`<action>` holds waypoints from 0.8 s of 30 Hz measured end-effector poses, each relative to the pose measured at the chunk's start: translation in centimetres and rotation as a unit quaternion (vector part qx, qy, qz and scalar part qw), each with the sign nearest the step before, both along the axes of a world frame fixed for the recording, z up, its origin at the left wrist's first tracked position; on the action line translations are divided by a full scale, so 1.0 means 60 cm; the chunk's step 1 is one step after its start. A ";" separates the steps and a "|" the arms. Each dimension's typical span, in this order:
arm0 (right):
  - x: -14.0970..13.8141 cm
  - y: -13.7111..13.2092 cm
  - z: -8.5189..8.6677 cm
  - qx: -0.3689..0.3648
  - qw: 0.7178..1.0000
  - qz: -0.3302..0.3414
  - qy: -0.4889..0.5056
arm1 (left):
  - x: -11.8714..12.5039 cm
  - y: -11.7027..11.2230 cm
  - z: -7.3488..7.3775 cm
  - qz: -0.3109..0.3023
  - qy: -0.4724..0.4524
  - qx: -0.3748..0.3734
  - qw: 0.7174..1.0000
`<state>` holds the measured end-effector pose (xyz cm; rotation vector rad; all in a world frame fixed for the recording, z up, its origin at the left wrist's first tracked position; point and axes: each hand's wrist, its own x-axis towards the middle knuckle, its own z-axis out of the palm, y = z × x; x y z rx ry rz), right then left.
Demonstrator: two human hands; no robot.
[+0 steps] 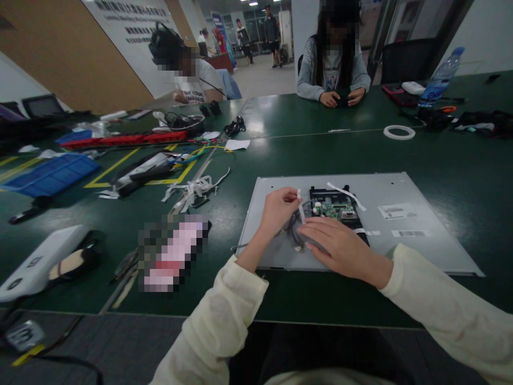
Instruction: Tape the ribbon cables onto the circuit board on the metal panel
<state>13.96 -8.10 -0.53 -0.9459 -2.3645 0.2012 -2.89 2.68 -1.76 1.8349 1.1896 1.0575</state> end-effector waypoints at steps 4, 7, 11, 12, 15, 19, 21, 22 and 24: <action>-0.003 0.005 -0.004 0.014 0.997 -0.025 -0.070 | 0.000 -0.002 0.002 -0.002 0.038 0.010 0.999; -0.004 0.006 -0.009 0.014 0.995 -0.033 -0.097 | -0.001 -0.002 0.002 -0.020 0.061 0.010 0.998; -0.004 0.005 -0.012 0.013 0.992 -0.034 -0.118 | -0.003 -0.003 -0.001 -0.028 0.128 0.042 0.991; -0.004 0.005 -0.012 0.013 0.992 -0.034 -0.121 | -0.004 -0.003 -0.001 -0.026 0.148 0.056 0.987; -0.003 0.005 -0.011 0.012 0.991 -0.032 -0.130 | -0.004 -0.003 -0.003 -0.019 0.201 0.102 0.974; -0.004 0.004 -0.011 0.015 0.991 -0.028 -0.129 | -0.001 0.001 -0.005 -0.027 0.263 0.147 0.953; -0.005 0.004 -0.012 0.016 0.992 -0.027 -0.123 | 0.000 0.005 -0.007 -0.027 0.292 0.159 0.943; -0.005 0.004 -0.012 0.016 0.992 -0.027 -0.120 | 0.001 0.008 -0.009 -0.023 0.303 0.164 0.939; -0.005 0.004 -0.013 0.016 0.993 -0.025 -0.114 | 0.001 0.013 -0.011 -0.011 0.320 0.173 0.932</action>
